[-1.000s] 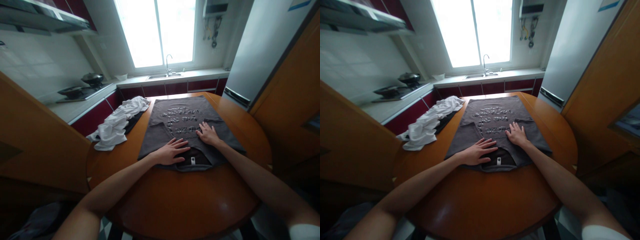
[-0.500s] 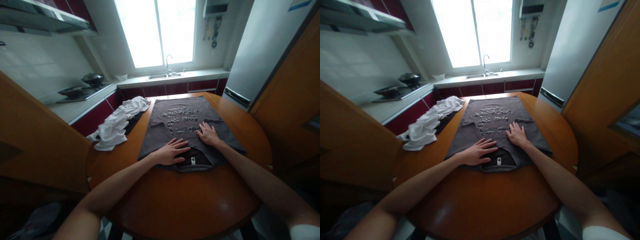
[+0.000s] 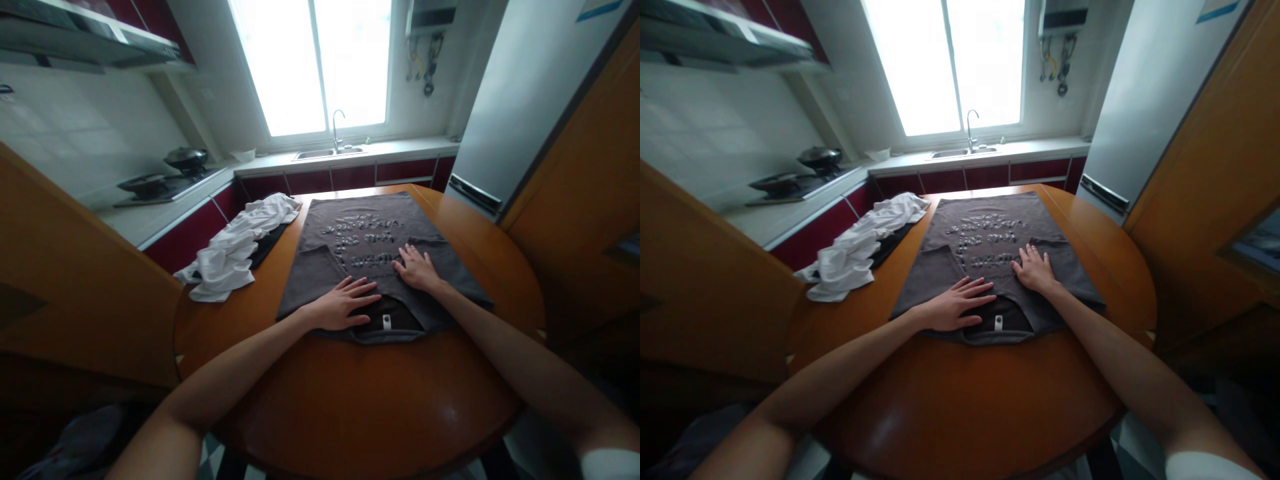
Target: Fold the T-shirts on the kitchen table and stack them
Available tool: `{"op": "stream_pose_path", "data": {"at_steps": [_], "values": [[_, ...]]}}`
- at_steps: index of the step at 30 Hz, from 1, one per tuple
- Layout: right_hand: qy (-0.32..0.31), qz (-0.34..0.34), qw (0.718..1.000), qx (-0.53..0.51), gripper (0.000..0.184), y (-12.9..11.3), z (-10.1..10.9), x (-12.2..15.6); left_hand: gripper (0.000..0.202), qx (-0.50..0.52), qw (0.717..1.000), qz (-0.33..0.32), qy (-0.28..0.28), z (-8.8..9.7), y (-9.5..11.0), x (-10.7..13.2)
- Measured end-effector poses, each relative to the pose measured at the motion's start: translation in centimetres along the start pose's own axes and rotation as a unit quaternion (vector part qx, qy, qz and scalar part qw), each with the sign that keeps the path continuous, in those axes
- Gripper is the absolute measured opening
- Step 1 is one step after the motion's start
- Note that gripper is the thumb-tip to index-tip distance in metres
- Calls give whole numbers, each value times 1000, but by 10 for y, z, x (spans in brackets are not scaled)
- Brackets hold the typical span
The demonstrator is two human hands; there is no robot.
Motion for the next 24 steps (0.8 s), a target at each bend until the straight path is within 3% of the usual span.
{"op": "stream_pose_path", "data": {"at_steps": [24], "values": [[-2,0,1000,1,67,1,-1,-1,63,1,1000,-3,-1,0,0,0]]}}
Point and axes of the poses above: each hand's wrist, its own x-axis away from the middle knuckle, its own z-axis out of the back of the hand, y = z × x, the point moved 3 cm from there along -x, towards the middle knuckle, and after that the axes turned 12 degrees about -y, right-handed, at the moved point
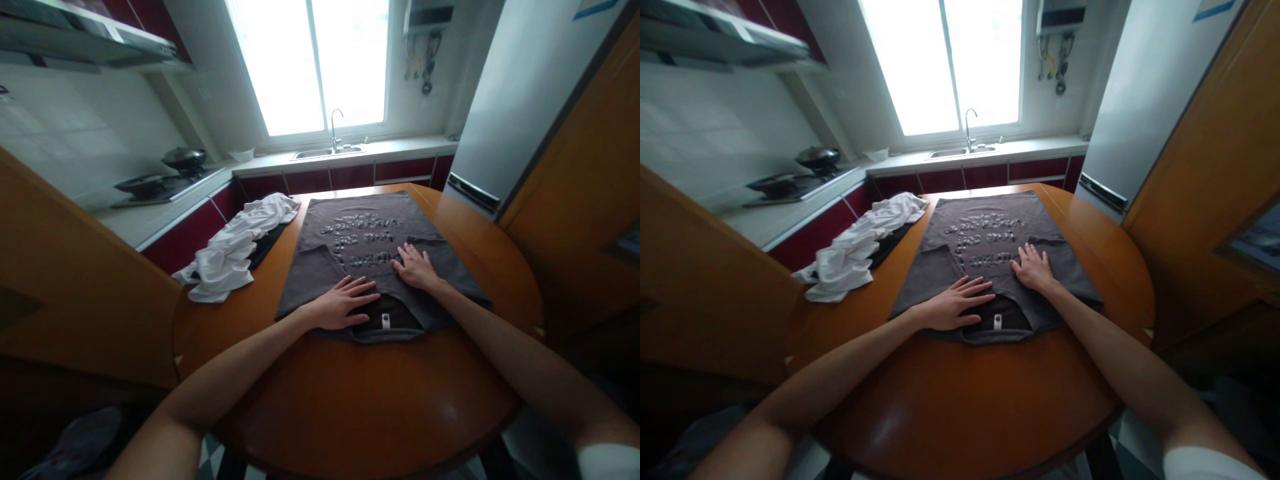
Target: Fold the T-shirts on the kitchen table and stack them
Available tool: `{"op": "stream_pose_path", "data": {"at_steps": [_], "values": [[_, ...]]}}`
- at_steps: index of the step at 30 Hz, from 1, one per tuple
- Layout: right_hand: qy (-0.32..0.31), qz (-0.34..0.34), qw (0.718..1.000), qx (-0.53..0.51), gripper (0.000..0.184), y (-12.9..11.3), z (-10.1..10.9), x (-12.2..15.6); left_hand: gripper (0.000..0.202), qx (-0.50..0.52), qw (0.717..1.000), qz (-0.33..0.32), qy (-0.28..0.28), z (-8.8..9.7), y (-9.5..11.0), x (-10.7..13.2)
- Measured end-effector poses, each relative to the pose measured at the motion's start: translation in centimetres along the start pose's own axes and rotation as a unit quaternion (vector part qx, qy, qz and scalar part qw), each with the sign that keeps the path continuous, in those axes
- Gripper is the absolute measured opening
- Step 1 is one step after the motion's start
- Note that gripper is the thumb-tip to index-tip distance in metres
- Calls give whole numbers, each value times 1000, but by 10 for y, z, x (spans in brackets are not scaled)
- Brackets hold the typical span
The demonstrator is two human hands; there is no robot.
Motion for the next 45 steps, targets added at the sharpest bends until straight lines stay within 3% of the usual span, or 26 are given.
{"op": "stream_pose_path", "data": {"at_steps": [10,14,19,22,24,26,30,36,40,45], "values": [[-3,-2,1000,-4,67,0,-1,1,64,2,1000,-2,4,-2,-1,0],[28,7,999,-38,66,-2,8,5,60,14,1000,-13,2,2,1,1],[109,76,986,-104,58,0,43,22,57,65,995,-27,76,42,3,17],[136,157,970,-128,48,4,58,49,50,111,986,-25,125,69,4,37],[136,210,959,-133,41,10,60,74,44,118,986,-19,119,76,8,53],[122,258,949,-131,35,18,55,101,42,104,991,-5,89,71,13,69],[77,322,939,-92,28,35,36,147,45,51,997,27,48,37,25,96],[82,367,925,45,27,45,20,176,52,-85,995,28,45,-3,33,107],[104,346,921,148,36,47,18,178,74,-149,987,51,31,-6,36,110],[165,238,933,216,54,66,17,174,91,-189,972,131,48,-2,24,127]]}}
Point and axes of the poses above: each hand's wrist, its own x-axis away from the middle knuckle, its own z-axis out of the back of the hand, y = z × x, the point moved 3 cm from there along -x, towards the middle knuckle, and after that the axes turned 12 degrees about -y, right-handed, at the moved point
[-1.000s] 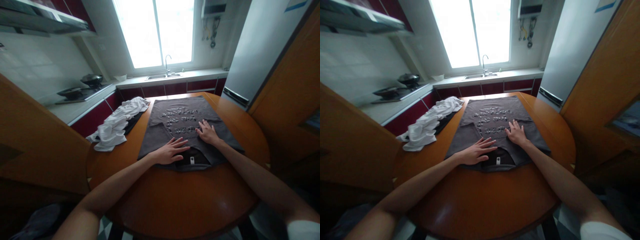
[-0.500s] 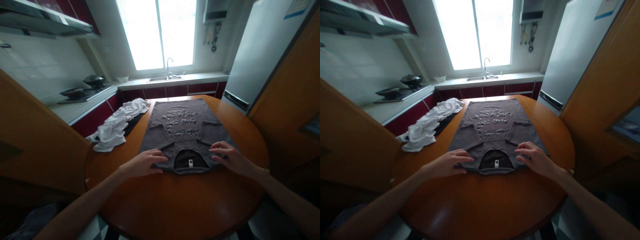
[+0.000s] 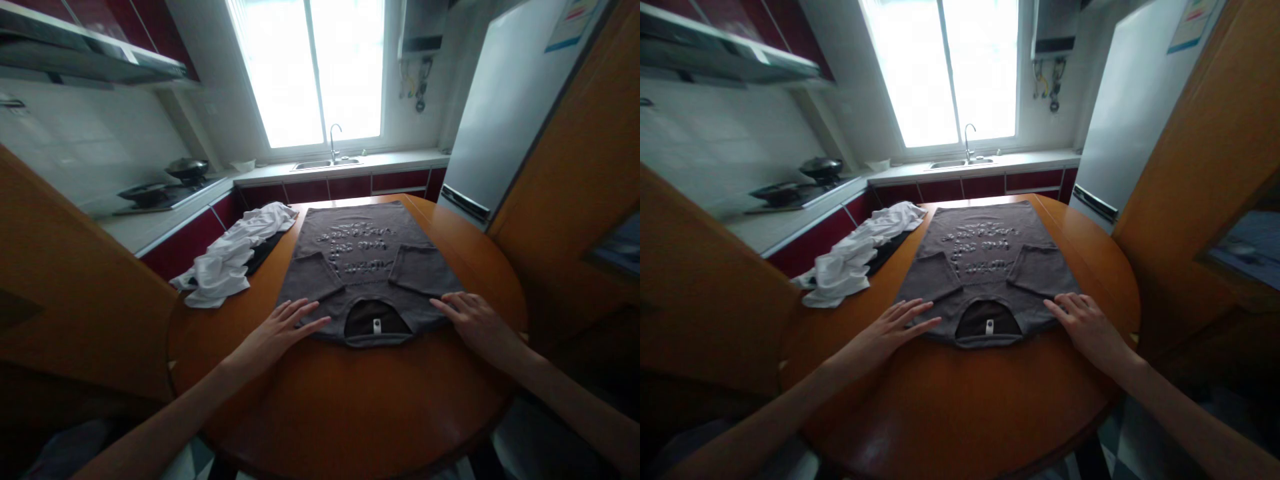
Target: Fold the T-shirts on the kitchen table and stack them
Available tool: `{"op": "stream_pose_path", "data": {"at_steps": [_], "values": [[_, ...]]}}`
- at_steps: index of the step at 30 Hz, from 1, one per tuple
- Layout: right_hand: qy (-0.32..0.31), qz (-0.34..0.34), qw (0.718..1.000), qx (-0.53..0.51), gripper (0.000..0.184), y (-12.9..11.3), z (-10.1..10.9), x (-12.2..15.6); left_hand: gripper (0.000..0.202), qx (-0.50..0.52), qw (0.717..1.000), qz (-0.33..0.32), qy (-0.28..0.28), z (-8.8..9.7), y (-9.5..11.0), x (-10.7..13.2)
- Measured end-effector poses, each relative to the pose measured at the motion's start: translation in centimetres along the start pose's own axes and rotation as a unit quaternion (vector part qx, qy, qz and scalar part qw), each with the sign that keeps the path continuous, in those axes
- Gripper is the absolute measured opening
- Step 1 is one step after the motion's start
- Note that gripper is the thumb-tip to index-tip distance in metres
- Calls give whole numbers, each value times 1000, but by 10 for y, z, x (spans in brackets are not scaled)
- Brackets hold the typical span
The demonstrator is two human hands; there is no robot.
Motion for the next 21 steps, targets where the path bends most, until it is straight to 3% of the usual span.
{"op": "stream_pose_path", "data": {"at_steps": [4,10,16,21], "values": [[22,-23,1000,2,53,20,-13,7,91,19,998,52,23,-15,-23,12],[30,42,994,-96,50,48,-36,17,57,103,994,-4,35,-38,-48,22],[-23,75,978,-193,50,56,-43,22,51,170,985,-19,20,-34,-50,26],[-39,80,970,-224,49,52,-34,26,50,198,980,-20,8,-26,-45,32]]}}
Point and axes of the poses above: each hand's wrist, its own x-axis away from the middle knuckle, its own z-axis out of the back of the hand, y = z × x, the point moved 3 cm from there along -x, towards the middle knuckle, and after that the axes turned 12 degrees about -y, right-handed, at the moved point
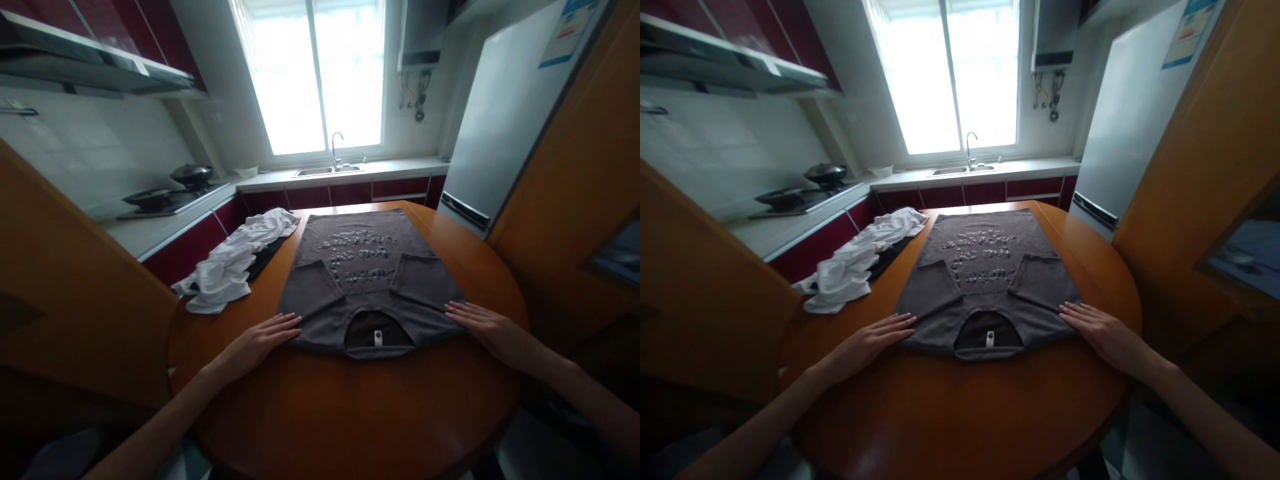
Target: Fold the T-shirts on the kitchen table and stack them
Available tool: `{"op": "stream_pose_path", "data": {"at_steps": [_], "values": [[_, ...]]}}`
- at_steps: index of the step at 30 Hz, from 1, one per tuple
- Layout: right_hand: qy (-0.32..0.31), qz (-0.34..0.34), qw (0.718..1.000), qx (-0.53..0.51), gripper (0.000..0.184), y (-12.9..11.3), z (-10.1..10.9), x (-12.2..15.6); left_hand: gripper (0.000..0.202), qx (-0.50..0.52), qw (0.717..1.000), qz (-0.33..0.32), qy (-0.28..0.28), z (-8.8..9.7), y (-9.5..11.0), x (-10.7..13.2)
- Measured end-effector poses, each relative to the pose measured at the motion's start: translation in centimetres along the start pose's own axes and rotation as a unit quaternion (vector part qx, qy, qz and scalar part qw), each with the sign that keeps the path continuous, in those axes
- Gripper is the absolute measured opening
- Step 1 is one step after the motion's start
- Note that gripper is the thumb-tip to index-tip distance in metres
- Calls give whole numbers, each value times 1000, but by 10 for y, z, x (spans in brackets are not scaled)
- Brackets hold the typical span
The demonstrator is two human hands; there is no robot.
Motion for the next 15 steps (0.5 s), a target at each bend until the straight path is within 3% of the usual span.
{"op": "stream_pose_path", "data": {"at_steps": [8,12,15], "values": [[-44,6,996,-71,48,-48,31,22,46,80,996,16,-46,13,24,43],[-83,-38,985,-146,40,-62,49,29,45,149,985,49,-74,33,39,60],[-94,-64,972,-207,36,-60,69,15,42,174,981,61,-63,54,37,55]]}}
Point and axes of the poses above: each hand's wrist, its own x-axis away from the middle knuckle, its own z-axis out of the back of the hand, y = z × x, the point moved 3 cm from there along -x, towards the middle knuckle, and after that the axes turned 12 degrees about -y, right-handed, at the moved point
